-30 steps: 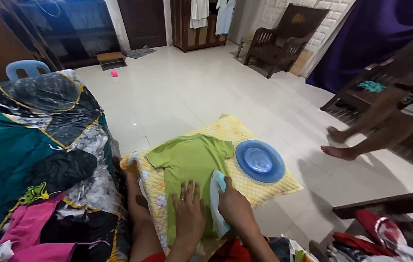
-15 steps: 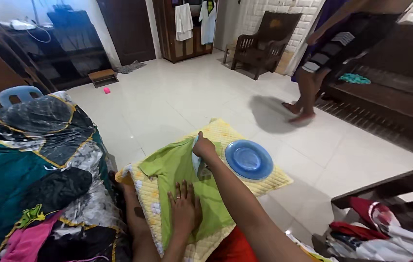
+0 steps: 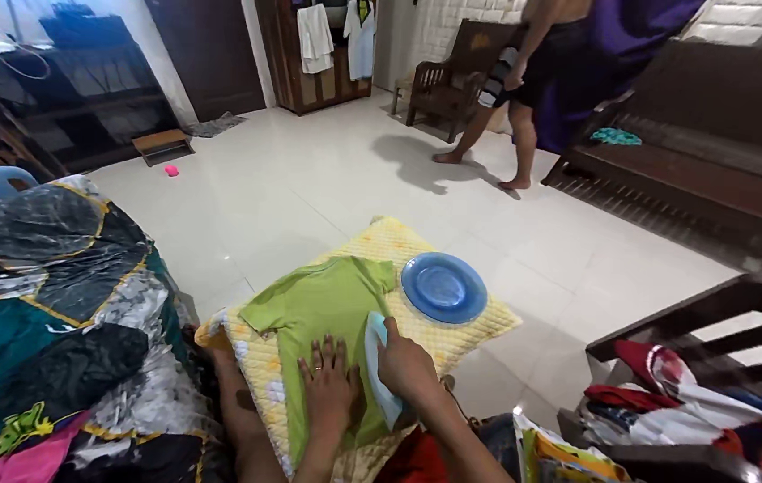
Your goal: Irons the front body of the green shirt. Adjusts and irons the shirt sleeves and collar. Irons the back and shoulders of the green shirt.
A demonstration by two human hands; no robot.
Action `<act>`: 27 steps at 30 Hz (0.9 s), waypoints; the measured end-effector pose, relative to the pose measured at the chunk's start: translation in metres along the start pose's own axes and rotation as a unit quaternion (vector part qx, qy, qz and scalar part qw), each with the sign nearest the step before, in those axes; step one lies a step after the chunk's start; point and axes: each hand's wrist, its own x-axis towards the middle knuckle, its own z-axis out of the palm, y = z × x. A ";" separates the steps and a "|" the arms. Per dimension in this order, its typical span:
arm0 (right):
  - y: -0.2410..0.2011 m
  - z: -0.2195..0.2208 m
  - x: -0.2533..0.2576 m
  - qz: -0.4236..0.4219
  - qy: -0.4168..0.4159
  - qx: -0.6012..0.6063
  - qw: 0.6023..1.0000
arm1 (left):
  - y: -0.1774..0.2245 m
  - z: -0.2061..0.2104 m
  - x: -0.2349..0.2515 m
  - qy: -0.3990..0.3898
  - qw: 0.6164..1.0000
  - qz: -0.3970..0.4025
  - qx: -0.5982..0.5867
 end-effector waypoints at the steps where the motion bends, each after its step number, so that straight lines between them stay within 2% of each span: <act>1: 0.003 0.000 -0.001 -0.001 -0.002 0.003 1.000 | 0.000 0.002 0.001 0.002 1.000 0.000 0.003; 4: 0.001 -0.005 0.012 -0.008 0.000 0.019 1.000 | 0.000 -0.001 -0.002 -0.005 1.000 0.001 0.004; 8: -0.021 -0.017 0.055 -0.030 0.021 0.036 0.999 | 0.000 -0.003 -0.005 0.003 1.000 0.001 -0.008; 12: -0.037 -0.032 0.091 -0.065 0.011 0.009 0.998 | -0.002 -0.003 -0.005 0.006 1.000 -0.001 -0.014; 15: -0.030 -0.030 0.096 -0.097 -0.001 -0.013 0.995 | -0.002 0.000 -0.006 0.009 1.000 0.005 -0.024; 17: -0.017 -0.026 0.086 -0.103 -0.005 -0.031 0.994 | -0.003 0.002 -0.005 0.017 0.999 0.010 -0.027; 20: 0.011 -0.018 0.045 -0.083 -0.011 -0.036 0.996 | -0.003 0.000 -0.004 0.007 1.000 0.008 -0.024; 27: 0.080 0.010 -0.050 0.010 -0.010 -0.020 1.000 | -0.004 0.002 -0.002 0.017 0.999 0.017 -0.020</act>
